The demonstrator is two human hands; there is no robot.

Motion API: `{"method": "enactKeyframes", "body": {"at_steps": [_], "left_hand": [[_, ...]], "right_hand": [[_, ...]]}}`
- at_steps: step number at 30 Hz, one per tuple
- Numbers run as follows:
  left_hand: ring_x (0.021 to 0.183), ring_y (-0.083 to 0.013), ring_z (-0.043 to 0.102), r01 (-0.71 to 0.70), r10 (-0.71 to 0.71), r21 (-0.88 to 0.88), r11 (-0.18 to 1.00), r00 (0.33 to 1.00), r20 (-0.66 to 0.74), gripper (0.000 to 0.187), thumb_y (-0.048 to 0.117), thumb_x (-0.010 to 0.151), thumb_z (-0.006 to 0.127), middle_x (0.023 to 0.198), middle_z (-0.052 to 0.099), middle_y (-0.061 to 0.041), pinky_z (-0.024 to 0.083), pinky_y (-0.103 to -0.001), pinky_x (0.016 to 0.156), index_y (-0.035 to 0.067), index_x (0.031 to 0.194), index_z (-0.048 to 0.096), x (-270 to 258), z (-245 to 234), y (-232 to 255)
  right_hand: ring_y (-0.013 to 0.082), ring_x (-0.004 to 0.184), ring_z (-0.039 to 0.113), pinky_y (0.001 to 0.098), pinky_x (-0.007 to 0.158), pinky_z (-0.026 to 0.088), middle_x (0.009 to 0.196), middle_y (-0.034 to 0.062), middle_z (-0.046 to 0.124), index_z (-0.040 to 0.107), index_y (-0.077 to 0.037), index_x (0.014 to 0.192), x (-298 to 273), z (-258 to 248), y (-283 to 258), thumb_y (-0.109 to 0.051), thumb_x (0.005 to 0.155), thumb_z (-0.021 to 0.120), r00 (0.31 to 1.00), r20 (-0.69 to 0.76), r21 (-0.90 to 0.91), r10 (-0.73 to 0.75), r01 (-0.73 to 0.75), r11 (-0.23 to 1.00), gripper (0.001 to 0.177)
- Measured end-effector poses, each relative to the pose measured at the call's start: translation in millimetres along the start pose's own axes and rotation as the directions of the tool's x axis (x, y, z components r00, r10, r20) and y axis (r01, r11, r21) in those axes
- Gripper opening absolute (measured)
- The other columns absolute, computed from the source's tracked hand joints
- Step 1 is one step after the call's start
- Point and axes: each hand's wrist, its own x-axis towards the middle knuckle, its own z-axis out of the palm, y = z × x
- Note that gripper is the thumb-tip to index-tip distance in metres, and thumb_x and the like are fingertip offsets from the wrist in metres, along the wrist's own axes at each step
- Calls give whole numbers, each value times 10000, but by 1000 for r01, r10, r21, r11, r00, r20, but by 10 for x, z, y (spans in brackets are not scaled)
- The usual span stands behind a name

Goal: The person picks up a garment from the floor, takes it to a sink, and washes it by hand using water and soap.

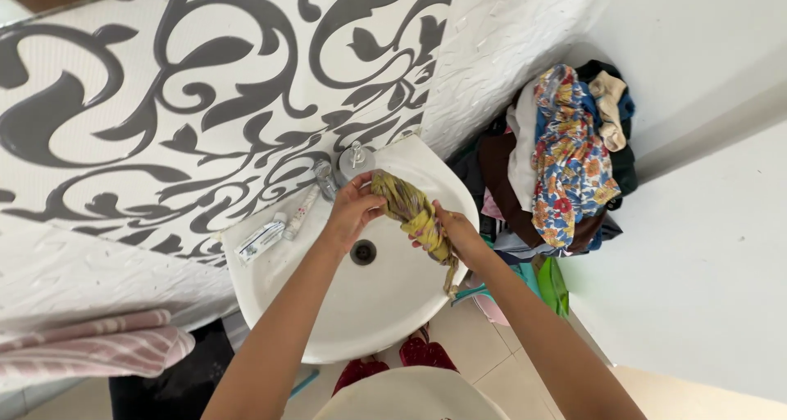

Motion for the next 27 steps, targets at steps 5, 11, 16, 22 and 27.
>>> {"method": "enactKeyframes", "body": {"at_steps": [5, 11, 16, 22, 27], "left_hand": [[985, -188, 658, -96, 94, 119, 988, 995, 23, 567, 73, 813, 781, 1121, 692, -143, 540, -337, 862, -14, 1313, 530, 51, 297, -36], [1074, -155, 677, -30, 47, 189, 982, 995, -85, 545, 189, 842, 872, 1184, 692, -136, 562, -252, 898, -17, 1238, 559, -24, 612, -66], [941, -136, 693, -168, 96, 418, 893, 978, 187, 602, 86, 789, 822, 1066, 665, -100, 586, -267, 729, 44, 1255, 444, -155, 732, -89], [826, -137, 692, -188, 44, 522, 832, 960, 276, 482, 84, 878, 753, 962, 728, -72, 574, -281, 723, 39, 1312, 546, -189, 847, -17], [752, -193, 698, -454, 135, 820, 350, 890, 435, 328, 107, 829, 759, 867, 751, -84, 553, -320, 712, 23, 1137, 681, -365, 1078, 213]], "right_hand": [[141, 789, 647, 276, 668, 544, 995, 108, 698, 575, -46, 1209, -96, 95, 113, -271, 945, 683, 812, -159, -433, -562, 455, 779, 364], [157, 888, 685, 292, 677, 574, 1085, 85, 694, 572, -43, 1177, -276, 215, 47, -50, 779, 813, 751, -295, -439, -590, 442, 782, 466], [135, 1042, 679, 276, 888, 567, 1160, 66, 694, 592, -32, 1237, -312, -82, 145, 30, 827, 729, 712, -249, -249, -656, 608, 754, 436], [134, 992, 669, 289, 862, 553, 1118, 18, 626, 553, -56, 1186, -752, -356, -30, 83, 809, 718, 817, -192, -132, -544, 528, 839, 434], [130, 1029, 672, 305, 892, 594, 1070, 14, 622, 538, -72, 1119, -863, -611, 30, 115, 773, 726, 723, -168, -336, -670, 597, 728, 436]]}}
